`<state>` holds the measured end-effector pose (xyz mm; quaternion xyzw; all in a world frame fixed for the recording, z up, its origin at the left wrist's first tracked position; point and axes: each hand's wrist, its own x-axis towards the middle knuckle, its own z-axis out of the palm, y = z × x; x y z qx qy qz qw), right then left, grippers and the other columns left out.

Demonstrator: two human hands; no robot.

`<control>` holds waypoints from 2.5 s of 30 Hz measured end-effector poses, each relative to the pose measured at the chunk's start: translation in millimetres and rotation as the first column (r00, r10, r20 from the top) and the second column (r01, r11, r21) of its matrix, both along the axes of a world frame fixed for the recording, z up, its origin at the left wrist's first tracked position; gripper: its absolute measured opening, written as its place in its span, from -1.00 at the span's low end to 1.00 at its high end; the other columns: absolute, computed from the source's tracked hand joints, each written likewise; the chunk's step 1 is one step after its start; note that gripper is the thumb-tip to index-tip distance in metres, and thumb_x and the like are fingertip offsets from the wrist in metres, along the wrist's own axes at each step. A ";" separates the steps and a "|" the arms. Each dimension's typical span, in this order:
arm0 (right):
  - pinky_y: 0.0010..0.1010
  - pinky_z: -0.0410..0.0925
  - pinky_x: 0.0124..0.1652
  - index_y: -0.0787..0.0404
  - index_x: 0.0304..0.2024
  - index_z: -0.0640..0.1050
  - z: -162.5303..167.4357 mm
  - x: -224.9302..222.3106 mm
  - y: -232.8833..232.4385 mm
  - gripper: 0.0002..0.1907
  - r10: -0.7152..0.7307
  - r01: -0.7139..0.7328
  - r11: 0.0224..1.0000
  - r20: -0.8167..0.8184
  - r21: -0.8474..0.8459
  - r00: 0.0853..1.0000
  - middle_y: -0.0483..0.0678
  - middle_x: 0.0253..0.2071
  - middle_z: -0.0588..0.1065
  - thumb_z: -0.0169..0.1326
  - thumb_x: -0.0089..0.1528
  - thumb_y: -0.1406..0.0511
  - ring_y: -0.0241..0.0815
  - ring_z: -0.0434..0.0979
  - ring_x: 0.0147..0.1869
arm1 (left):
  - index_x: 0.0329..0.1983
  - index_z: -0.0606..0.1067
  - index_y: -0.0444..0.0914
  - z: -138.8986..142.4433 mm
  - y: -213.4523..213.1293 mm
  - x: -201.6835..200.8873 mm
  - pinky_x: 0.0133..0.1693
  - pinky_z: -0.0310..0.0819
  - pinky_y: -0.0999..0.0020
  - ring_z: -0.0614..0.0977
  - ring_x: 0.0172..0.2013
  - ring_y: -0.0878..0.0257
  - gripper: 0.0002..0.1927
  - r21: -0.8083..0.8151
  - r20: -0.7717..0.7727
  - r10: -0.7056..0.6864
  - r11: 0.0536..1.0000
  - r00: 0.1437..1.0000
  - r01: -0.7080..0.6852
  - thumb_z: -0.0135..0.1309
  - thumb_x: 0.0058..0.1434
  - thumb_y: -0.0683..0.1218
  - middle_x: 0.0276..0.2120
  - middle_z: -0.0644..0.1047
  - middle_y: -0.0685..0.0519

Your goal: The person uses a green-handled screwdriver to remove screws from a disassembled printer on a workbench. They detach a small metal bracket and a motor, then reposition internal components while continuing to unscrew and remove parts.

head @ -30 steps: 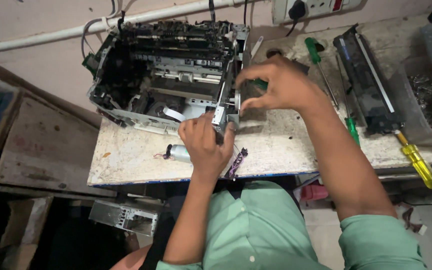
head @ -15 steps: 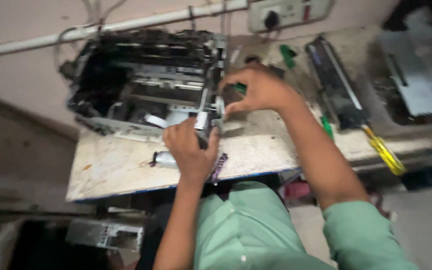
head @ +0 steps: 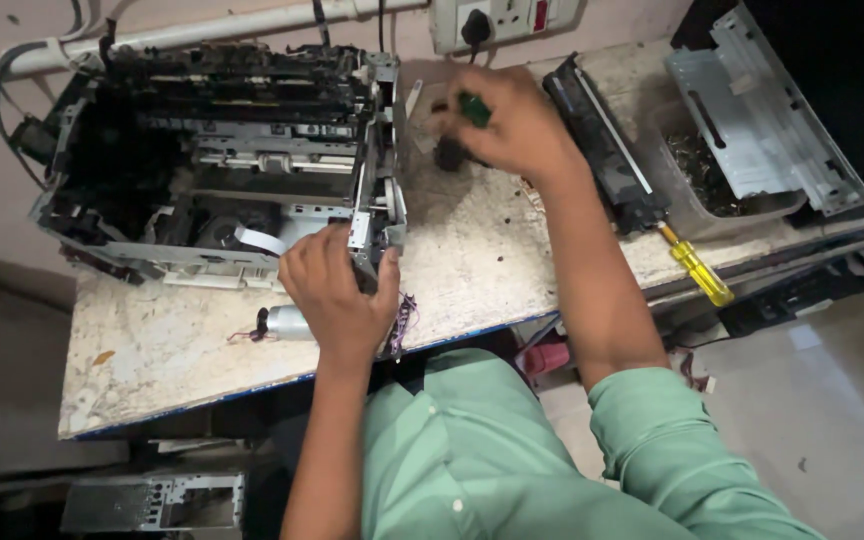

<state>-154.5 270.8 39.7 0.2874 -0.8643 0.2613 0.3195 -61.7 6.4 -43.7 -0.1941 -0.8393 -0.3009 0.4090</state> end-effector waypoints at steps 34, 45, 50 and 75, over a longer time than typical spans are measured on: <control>-0.44 0.38 -0.52 0.35 -0.11 0.50 -17.5 -11.9 -0.5 -0.75 0.154 -0.121 0.935 0.074 -0.335 0.985 -0.03 -0.52 0.48 0.06 0.56 0.26 -0.27 0.57 -0.51 | 0.06 0.47 -0.36 -5.3 -5.9 0.3 0.25 0.16 -0.06 0.42 0.11 -0.08 -0.49 -0.001 0.008 0.002 1.000 1.000 -0.002 0.27 0.19 0.06 0.03 0.49 -0.13; -0.44 0.39 -0.49 0.34 -0.06 0.52 -23.2 -15.2 3.0 -0.71 0.168 -0.127 0.916 0.077 -0.381 0.983 -0.05 -0.48 0.47 0.05 0.58 0.20 -0.28 0.54 -0.48 | 0.10 0.44 -0.37 -2.7 -8.3 2.8 0.27 0.14 -0.06 0.41 0.13 -0.10 -0.40 -0.002 0.022 -0.043 0.999 0.999 0.043 0.26 0.03 0.00 0.06 0.47 -0.13; -0.44 0.41 -0.48 0.34 -0.05 0.52 -24.7 -17.2 5.4 -0.70 0.166 -0.139 0.922 0.043 -0.362 0.985 -0.05 -0.48 0.47 0.04 0.59 0.19 -0.29 0.56 -0.47 | 0.11 0.44 -0.37 -1.8 -9.0 3.0 0.26 0.15 -0.07 0.41 0.12 -0.10 -0.39 -0.004 0.016 -0.053 0.999 0.998 0.053 0.25 0.00 -0.01 0.06 0.47 -0.14; -0.38 0.42 -0.33 0.23 0.09 0.39 -20.4 -7.8 -29.0 -0.82 0.081 -0.042 0.953 0.118 -0.299 0.990 -0.02 -0.29 0.54 0.11 0.57 0.30 -0.25 0.62 -0.35 | 0.27 0.27 -0.34 -8.4 -17.9 12.9 0.31 0.17 -0.02 0.39 0.19 -0.08 -0.44 0.213 -0.039 -0.153 0.964 0.987 0.158 0.07 0.34 0.06 0.12 0.43 -0.12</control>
